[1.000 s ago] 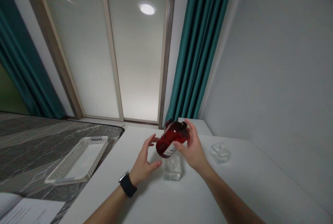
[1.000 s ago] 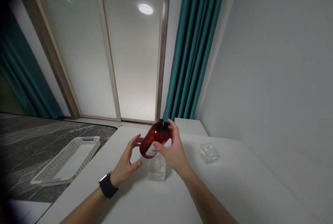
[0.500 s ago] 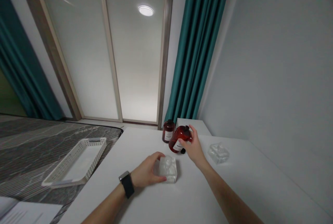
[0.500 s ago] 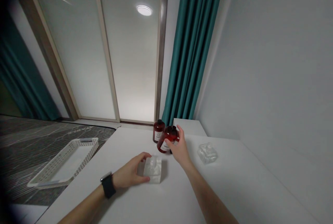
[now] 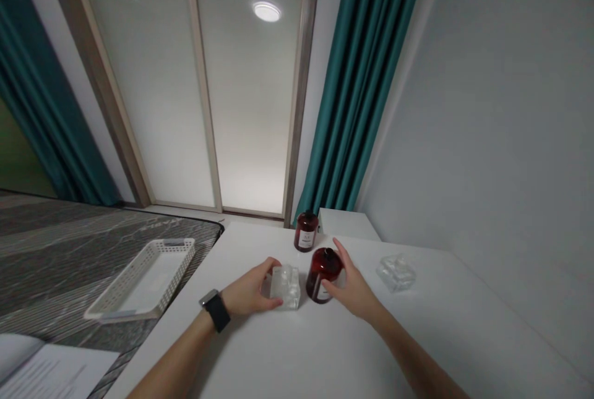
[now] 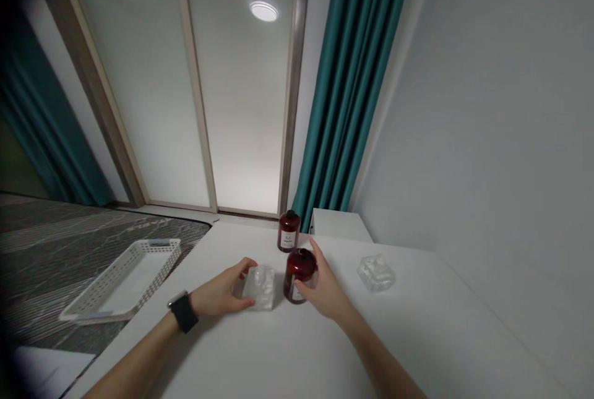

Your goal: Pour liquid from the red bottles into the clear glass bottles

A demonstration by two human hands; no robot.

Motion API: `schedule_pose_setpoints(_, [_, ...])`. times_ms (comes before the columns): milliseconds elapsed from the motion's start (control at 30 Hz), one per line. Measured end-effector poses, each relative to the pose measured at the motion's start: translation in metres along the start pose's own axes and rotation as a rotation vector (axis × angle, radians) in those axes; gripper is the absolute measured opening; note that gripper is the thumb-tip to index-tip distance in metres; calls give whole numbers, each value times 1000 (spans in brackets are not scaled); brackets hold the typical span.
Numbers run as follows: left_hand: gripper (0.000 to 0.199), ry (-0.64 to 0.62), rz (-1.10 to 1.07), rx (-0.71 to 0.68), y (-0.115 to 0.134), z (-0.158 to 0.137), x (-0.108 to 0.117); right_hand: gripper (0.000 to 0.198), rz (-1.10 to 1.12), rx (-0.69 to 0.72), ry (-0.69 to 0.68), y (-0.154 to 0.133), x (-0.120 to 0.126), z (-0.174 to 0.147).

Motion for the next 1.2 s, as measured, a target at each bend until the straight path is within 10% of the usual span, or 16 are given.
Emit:
schedule_pose_setpoints(300, [55, 114, -36, 31, 2, 6, -16, 89, -144, -75, 109, 24, 71, -36])
schedule_pose_setpoints(533, [62, 71, -134, 34, 4, 6, -22, 83, -143, -80, 126, 40, 79, -37])
schedule_pose_setpoints(700, [62, 34, -167, 40, 6, 6, -28, 54, -531, 200, 356, -22, 96, -49])
schedule_pose_setpoints(900, [61, -12, -203, 0, 10, 7, -32, 38, -588, 468, 39, -102, 22, -36])
schedule_pose_setpoints(1200, [60, 143, 57, 11, 16, 2, -30, 30, -683, 276, -131, -78, -58, -5])
Point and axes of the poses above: each hand's wrist, its own z-axis towards the middle knuckle, its own x-axis out of the back of the hand, y = z × x, the point moved 9 cm from there along z, towards the middle knuckle, and after that the axes turned 10 degrees about x, right-handed, at the moved point
